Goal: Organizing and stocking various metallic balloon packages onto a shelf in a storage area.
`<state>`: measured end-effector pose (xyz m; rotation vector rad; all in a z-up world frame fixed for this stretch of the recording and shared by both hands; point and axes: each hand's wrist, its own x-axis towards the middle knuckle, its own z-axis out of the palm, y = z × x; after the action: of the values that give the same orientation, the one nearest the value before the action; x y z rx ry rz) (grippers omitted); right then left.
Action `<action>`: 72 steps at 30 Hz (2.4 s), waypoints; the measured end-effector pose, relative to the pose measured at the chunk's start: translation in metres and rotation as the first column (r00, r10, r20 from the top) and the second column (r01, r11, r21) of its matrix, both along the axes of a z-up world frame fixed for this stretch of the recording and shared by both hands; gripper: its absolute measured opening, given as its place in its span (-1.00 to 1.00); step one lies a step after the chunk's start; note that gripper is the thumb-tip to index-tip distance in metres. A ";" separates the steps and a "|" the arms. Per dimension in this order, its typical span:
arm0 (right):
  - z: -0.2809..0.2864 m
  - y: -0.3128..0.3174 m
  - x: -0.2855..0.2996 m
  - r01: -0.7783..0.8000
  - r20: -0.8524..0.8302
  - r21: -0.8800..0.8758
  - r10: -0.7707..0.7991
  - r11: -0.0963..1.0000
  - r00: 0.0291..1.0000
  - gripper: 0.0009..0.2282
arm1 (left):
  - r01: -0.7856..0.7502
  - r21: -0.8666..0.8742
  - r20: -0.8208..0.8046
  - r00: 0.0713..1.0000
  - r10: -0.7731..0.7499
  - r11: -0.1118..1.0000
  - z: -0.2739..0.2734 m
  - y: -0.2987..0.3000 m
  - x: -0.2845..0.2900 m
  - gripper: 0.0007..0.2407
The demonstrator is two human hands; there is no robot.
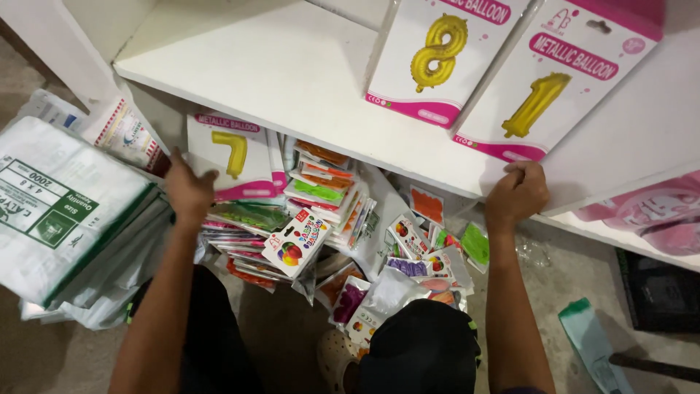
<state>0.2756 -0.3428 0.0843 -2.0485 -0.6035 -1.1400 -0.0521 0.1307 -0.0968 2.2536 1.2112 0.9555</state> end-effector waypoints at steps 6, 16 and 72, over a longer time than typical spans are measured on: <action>-0.004 -0.003 0.004 0.003 0.019 -0.013 -0.003 1.000 1.000 -0.86 | 0.340 -0.292 0.143 0.940 -0.310 0.894 0.031 0.000 -0.059 -0.61; 0.004 0.006 -0.011 0.029 -0.064 -0.028 -0.031 0.999 0.997 -0.86 | -0.075 -0.101 0.526 0.842 0.117 0.992 0.110 -0.182 -0.196 -0.63; 0.003 0.002 -0.001 -0.025 -0.027 -0.023 0.024 0.999 0.999 -0.85 | 0.506 0.285 0.349 0.736 -0.580 0.814 0.124 -0.121 0.090 -0.78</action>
<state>0.2745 -0.3403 0.0871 -2.0669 -0.6296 -1.0952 0.0380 0.0094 0.0273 2.1635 0.2456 1.2369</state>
